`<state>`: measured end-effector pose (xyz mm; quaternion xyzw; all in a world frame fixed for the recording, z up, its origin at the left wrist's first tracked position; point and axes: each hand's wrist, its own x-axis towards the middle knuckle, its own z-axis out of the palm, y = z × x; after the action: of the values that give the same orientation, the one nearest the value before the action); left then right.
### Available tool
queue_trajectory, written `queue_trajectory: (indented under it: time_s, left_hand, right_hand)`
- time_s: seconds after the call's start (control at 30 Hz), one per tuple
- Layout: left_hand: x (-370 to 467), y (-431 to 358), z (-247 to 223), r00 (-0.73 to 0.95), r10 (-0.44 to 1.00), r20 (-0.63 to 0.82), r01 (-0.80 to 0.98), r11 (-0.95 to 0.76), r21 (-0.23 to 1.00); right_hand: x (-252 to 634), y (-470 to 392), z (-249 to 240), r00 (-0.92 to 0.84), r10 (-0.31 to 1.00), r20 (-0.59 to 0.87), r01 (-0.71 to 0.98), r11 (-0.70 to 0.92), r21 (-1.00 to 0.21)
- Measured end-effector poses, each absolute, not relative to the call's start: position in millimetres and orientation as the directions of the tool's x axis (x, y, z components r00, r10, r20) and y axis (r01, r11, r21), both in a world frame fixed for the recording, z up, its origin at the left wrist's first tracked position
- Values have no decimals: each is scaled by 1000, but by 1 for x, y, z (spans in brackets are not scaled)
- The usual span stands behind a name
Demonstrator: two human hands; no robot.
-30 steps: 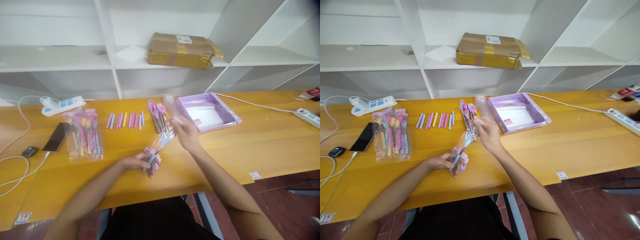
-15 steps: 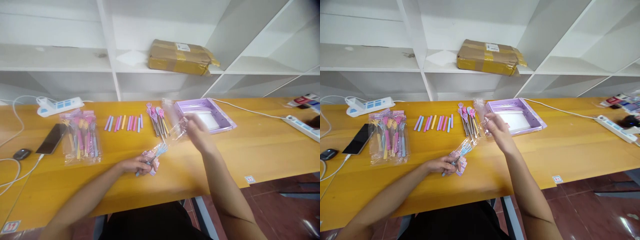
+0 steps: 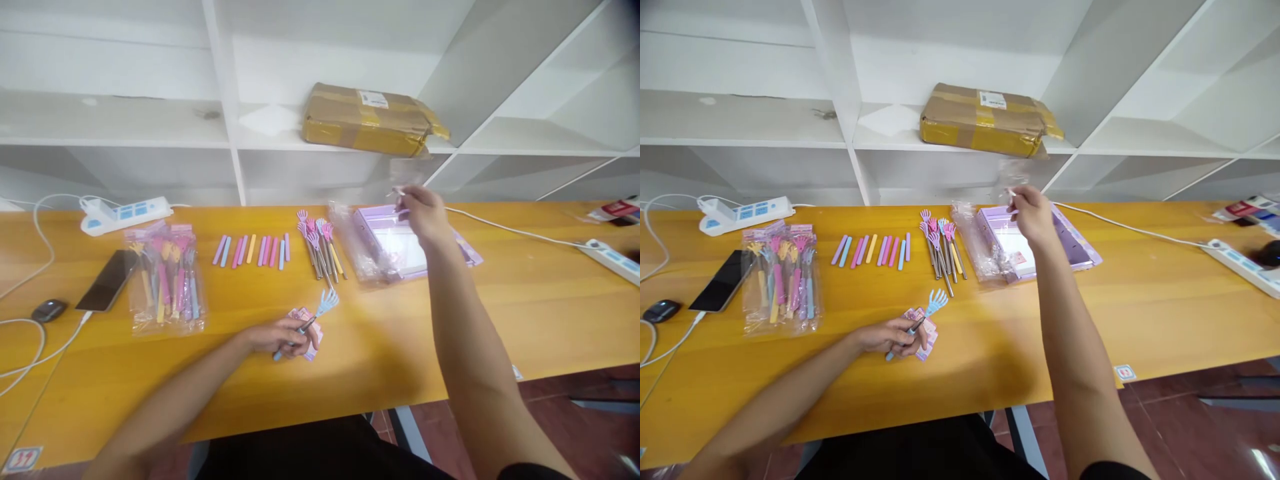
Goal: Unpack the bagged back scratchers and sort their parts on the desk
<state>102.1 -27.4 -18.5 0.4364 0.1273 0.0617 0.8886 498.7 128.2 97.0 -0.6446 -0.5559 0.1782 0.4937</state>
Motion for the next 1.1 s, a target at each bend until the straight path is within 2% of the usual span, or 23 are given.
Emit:
queue_trajectory:
  time_s: [0.07, 0.17, 0.37, 0.47, 0.53, 0.63, 0.7, 0.73, 0.83, 0.9, 0.97, 1.03, 1.1]
  left_hand:
    - [102, -27, -22, 961, 222, -165, -10, 624, 781]
    - [102, -27, -24, 963, 220, -158, -15, 625, 781]
    - [105, -27, -25, 961, 207, -182, -8, 681, 732]
    - [106, -26, -28, 946, 241, -217, -19, 709, 705]
    - [106, -26, -30, 942, 248, -227, -19, 714, 700]
    - [106, -26, -30, 943, 241, -230, -12, 714, 700]
    - [105, -27, -28, 943, 252, -216, -26, 705, 709]
    - [104, -27, -27, 943, 268, -198, -47, 695, 717]
    - [102, -28, -25, 935, 334, -115, -136, 641, 755]
    - [102, -29, -27, 924, 376, -69, -177, 580, 795]
    - [104, -31, -29, 915, 401, -44, -171, 484, 858]
    - [107, -35, -30, 891, 454, -22, -115, 271, 956]
    - [111, -41, -27, 836, 547, 40, 50, -147, 988]
  right_hand:
    - [497, 157, 82, 257, 947, 191, 792, -93, -603]
    - [476, 176, 51, 235, 957, 172, 888, -139, -439]
    - [460, 170, 25, 127, 959, 252, 963, -58, -263]
    - [466, 167, 28, 18, 954, 299, 996, 11, -93]
    - [469, 163, 31, -67, 962, 265, 998, 68, 4]
    - [470, 153, 39, -139, 973, 186, 990, 134, 37]
    - [468, 140, 48, -149, 960, 239, 988, 156, -13]
    - [466, 131, 53, -144, 946, 291, 982, 174, -78]
    - [450, 86, 65, -90, 915, 394, 866, 267, -423]
    - [428, 43, 65, -131, 945, 300, 680, 306, -667]
    - [400, -3, 57, -388, 914, 117, 433, 293, -853]
    - [370, -43, 46, -469, 881, 62, 282, 216, -935]
    - [344, -73, 36, -396, 918, 22, 298, 152, -942]
